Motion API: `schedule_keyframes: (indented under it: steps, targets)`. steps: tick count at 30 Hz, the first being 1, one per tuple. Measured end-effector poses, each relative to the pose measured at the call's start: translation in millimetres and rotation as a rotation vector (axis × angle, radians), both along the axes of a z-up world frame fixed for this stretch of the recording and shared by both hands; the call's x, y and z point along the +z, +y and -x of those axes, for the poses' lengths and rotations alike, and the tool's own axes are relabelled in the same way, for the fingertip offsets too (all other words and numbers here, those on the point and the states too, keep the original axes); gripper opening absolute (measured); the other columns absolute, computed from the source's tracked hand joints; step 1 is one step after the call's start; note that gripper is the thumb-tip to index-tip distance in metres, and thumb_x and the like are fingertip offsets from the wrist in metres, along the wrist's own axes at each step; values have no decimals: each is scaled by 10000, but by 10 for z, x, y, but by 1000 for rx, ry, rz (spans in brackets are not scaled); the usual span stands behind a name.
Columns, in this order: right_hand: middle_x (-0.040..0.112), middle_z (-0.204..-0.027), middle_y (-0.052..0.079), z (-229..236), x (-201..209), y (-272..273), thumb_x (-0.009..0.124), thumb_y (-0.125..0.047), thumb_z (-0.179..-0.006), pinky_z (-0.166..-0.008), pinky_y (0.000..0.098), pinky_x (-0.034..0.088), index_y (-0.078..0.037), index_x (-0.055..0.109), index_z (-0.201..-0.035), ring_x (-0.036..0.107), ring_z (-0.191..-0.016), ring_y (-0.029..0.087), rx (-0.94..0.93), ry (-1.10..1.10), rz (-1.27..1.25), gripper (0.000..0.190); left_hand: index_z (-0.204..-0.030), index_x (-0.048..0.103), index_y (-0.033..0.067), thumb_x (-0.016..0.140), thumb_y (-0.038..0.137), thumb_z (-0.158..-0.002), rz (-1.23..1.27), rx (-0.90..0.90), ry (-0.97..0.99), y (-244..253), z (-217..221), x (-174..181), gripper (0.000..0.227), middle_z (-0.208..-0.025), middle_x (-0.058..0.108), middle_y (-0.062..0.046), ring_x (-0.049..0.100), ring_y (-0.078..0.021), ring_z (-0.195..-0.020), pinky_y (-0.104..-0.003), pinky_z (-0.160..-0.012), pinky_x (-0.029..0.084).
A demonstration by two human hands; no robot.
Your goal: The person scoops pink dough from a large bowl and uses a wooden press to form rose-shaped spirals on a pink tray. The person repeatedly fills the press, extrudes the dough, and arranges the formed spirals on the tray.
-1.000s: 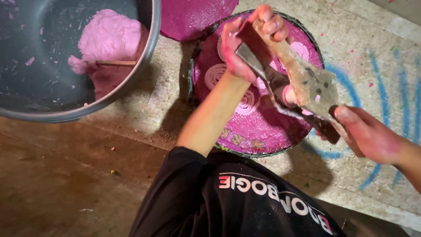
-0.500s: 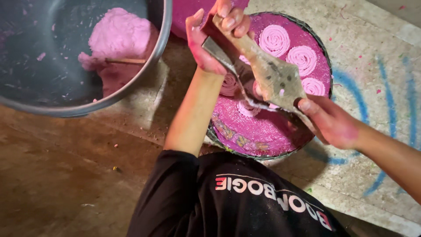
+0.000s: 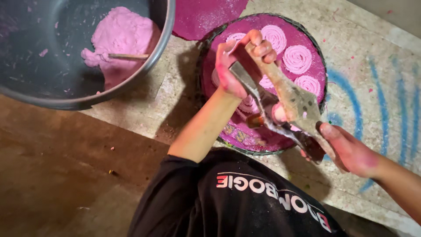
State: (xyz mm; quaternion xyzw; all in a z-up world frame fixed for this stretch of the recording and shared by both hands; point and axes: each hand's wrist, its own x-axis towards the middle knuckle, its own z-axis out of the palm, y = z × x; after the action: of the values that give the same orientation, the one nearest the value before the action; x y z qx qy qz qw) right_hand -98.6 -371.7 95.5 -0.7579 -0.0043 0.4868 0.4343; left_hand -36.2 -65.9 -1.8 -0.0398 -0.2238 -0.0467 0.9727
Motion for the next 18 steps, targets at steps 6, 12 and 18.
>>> schedule_keyframes:
  steps: [6,12,18]
  targets:
    - [758,-963,135,128,-6,-277,274,-650,-988,-784,388,549,1,652,-1179,675,-856,220,22,-26,-132,776,-1122,548,75,463,474,-1025,-78,8,-97,-58,32,358,419,-962,541,-14,565,-204,-1007,-437,-1053,449]
    - [731,-1060,160,347,61,-368,242,-607,-1027,-881,410,552,16,651,-1197,691,-954,259,40,-30,-194,765,-1159,535,78,480,466,-1052,-133,-16,-137,55,285,679,406,-1001,547,-26,561,-211,-1045,-441,-1077,441]
    - [723,-1114,144,503,82,-515,218,-572,-1023,-943,393,503,8,616,-1221,659,-1029,252,9,-53,-110,731,-1176,534,82,483,459,-1017,-145,-10,-158,45,423,757,412,-1022,549,-27,558,-207,-1049,-437,-1061,441]
